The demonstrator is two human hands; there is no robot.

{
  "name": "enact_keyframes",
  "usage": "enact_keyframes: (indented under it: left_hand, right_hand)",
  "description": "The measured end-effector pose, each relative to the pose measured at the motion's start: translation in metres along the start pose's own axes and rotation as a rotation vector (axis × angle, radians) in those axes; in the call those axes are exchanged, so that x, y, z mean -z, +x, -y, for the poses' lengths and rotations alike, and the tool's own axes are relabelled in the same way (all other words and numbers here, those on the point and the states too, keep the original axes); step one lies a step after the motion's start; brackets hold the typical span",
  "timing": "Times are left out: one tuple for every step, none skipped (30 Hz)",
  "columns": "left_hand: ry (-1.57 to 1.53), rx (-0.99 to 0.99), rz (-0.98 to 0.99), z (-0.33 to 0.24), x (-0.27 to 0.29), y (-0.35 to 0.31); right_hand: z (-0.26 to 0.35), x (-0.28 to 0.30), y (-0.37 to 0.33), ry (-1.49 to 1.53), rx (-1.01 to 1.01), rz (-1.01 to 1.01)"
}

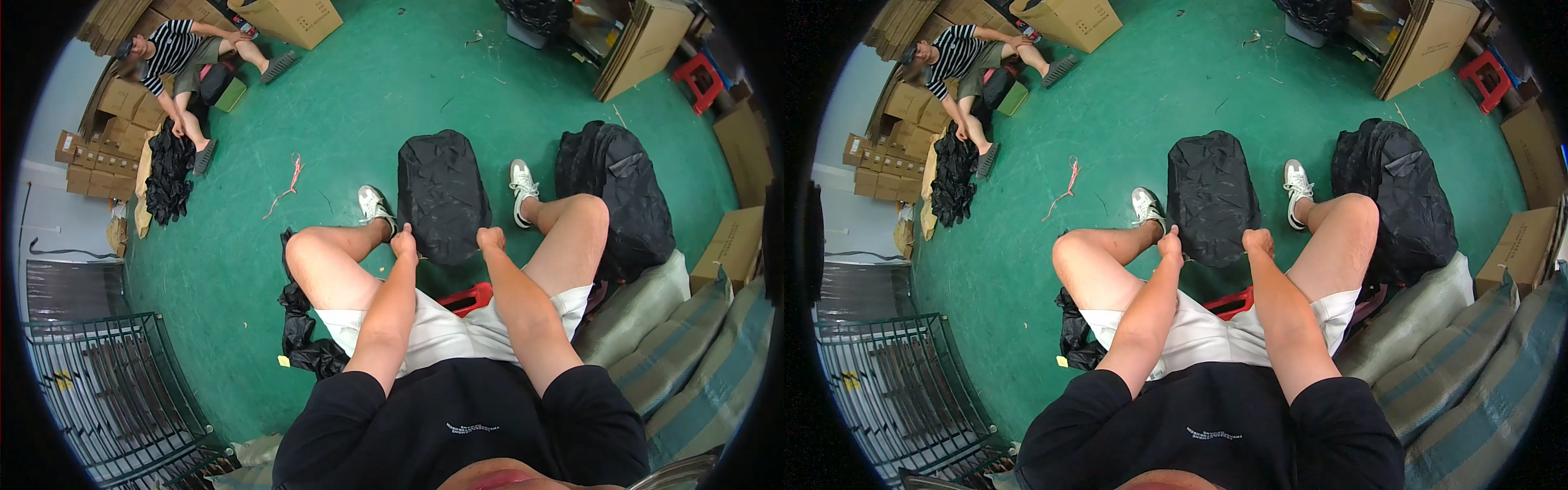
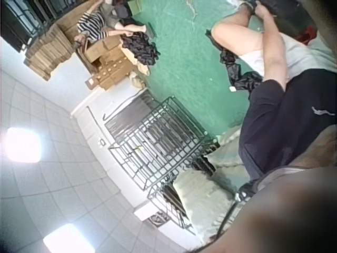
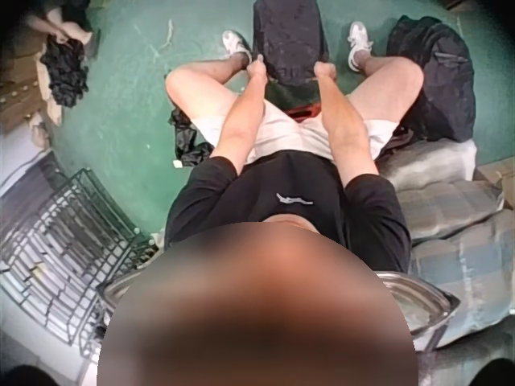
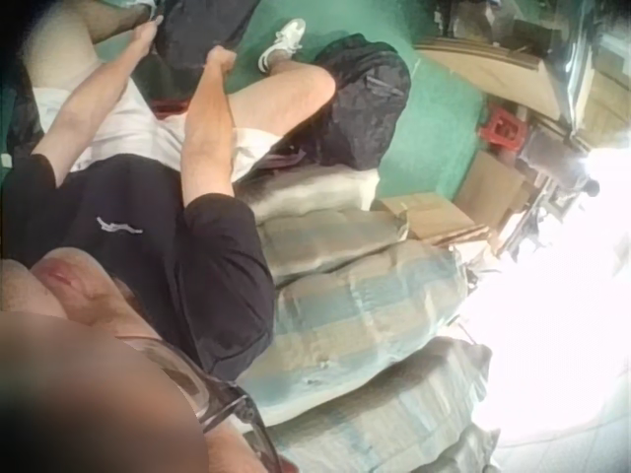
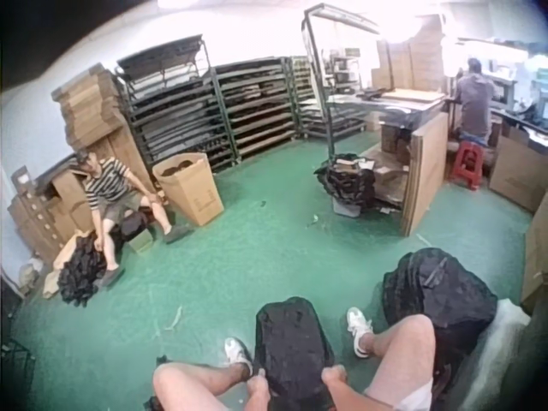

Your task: Sorting and inspecting black fabric covers or bags in a warehouse environment.

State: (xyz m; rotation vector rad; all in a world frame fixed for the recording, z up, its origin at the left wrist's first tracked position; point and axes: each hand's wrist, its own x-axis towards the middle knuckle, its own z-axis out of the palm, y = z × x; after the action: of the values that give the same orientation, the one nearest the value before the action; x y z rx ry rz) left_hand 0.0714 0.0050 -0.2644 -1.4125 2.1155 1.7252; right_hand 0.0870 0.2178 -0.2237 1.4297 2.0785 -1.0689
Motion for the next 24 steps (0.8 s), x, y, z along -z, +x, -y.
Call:
enact_keyframes:
  left_hand:
    - [-0.048,-0.031,-0.019,-0.003,0.003,0.005]
    - [-0.012,-0.043,-0.033,-0.005,0.007,0.012]
    - [-0.034,-0.038,-0.039,-0.002,0.012,0.013]
    - [-0.013,-0.005,-0.035,-0.004,0.008,0.003]
    - [0.001,0.015,-0.019,-0.007,-0.002,-0.005]
    - [-0.001,0.014,0.005,-0.01,-0.012,-0.014]
    - [0.069,0.006,-0.01,-0.005,-0.005,-0.009]
    - [0.139,0.003,-0.025,0.0,0.002,-0.005]
    - [0.142,0.007,-0.043,0.005,0.008,0.0]
    - [0.182,0.026,-0.06,0.007,0.006,-0.001]
    - [0.222,0.044,-0.076,0.008,0.004,-0.002]
    - [0.296,0.013,-0.065,0.008,0.003,-0.002]
    - [0.302,0.017,-0.053,0.009,-0.003,-0.008]
    - [0.344,0.016,-0.049,0.013,0.001,-0.008]
    - [0.384,0.014,-0.043,0.017,0.006,-0.007]
    - [0.428,-0.003,-0.045,0.019,0.007,-0.004]
    - [0.426,-0.004,-0.05,0.021,0.01,-0.001]
    - [0.442,-0.017,-0.059,0.024,0.012,0.001]
    - [0.457,-0.031,-0.066,0.022,0.012,0.003]
    - [0.451,-0.033,-0.073,0.02,0.014,0.005]
    - [0.503,-0.041,-0.024,0.018,0.016,0.007]
    - [0.552,-0.052,0.032,0.013,0.014,0.005]
    - [0.551,-0.049,0.038,0.006,0.008,-0.006]
    - [0.508,-0.064,-0.062,-0.003,-0.001,-0.017]
  right_hand:
    - [0.003,-0.001,-0.007,-0.029,0.036,-0.013]
    - [0.005,-0.002,-0.013,-0.033,0.038,-0.01]
    - [0.007,-0.003,-0.02,0.034,0.094,0.024]
    - [0.003,-0.001,-0.017,0.101,0.134,0.042]
    - [0.001,0.008,-0.011,0.18,0.183,0.047]
    - [-0.008,0.001,0.019,0.192,0.236,0.05]
    - [-0.004,-0.004,0.014,0.189,0.239,0.068]
    - [0.0,-0.007,0.005,0.164,0.256,0.019]
    - [0.003,-0.01,-0.003,0.139,0.273,-0.03]
    - [0.002,-0.011,0.0,0.105,0.209,-0.047]
    - [0.0,-0.008,0.006,0.104,0.208,-0.046]
    - [-0.002,-0.003,0.013,0.045,0.133,-0.003]
    - [-0.008,0.0,0.021,-0.016,0.048,0.033]
    - [-0.001,0.011,0.005,-0.035,0.024,0.087]
    - [-0.004,0.005,0.004,-0.042,0.018,0.098]
    - [-0.001,0.007,0.001,-0.137,0.061,0.082]
    - [0.002,0.009,-0.004,-0.233,0.106,0.065]
    - [0.003,0.012,-0.008,-0.233,0.112,0.068]
    - [0.008,0.019,-0.015,-0.313,0.135,0.12]
    - [0.013,0.022,-0.021,-0.395,0.161,0.173]
    - [0.017,0.021,-0.02,-0.396,0.172,0.177]
    - [0.021,0.026,-0.015,-0.493,0.227,0.16]
    - [0.021,0.033,-0.008,-0.595,0.27,0.14]
    - [0.028,0.043,0.004,-0.633,0.305,0.127]
